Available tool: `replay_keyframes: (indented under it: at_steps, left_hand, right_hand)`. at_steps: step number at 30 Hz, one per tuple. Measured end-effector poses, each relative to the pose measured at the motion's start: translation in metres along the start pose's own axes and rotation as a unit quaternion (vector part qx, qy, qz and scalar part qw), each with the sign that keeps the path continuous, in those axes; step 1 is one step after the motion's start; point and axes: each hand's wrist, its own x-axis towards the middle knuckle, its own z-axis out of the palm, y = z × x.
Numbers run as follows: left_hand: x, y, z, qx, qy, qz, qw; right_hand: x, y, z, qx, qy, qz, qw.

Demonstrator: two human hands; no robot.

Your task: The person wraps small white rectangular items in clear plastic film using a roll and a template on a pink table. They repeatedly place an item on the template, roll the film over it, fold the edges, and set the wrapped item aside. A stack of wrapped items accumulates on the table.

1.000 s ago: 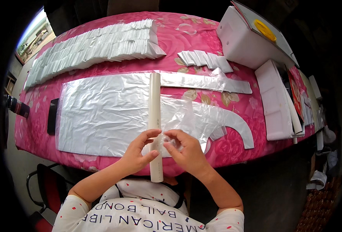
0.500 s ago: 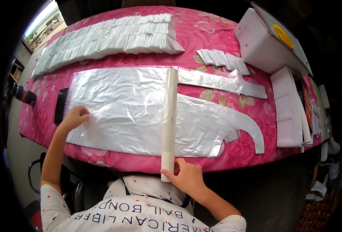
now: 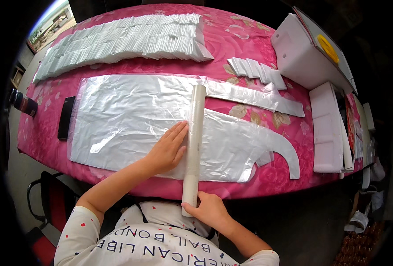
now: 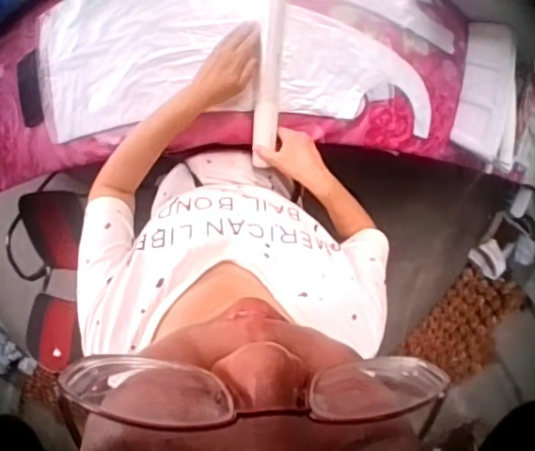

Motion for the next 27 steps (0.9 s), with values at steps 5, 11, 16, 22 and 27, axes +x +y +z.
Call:
replay_keyframes:
  at_steps: [5,11,16,22,27]
  left_hand:
    - [-0.006,-0.001,0.011,0.097,-0.034,-0.012,0.995]
    - [-0.004,-0.002,0.011,0.119,-0.047,-0.008,0.992]
    - [-0.004,0.0,0.011,0.125,-0.041,-0.007,0.991]
    - [-0.004,0.0,0.012,0.128,-0.049,-0.011,0.991]
    - [-0.004,0.003,0.009,0.123,-0.054,-0.013,0.991]
  right_hand:
    - [0.027,-0.021,-0.038,-0.036,0.017,-0.006,0.999]
    - [0.143,-0.026,-0.09,0.191,0.003,0.0,0.982]
    - [0.21,-0.044,-0.109,0.469,0.068,-0.049,0.879]
    - [0.271,-0.035,-0.126,0.734,0.1,-0.109,0.663]
    - [0.271,0.024,-0.209,0.78,0.207,-0.184,0.561]
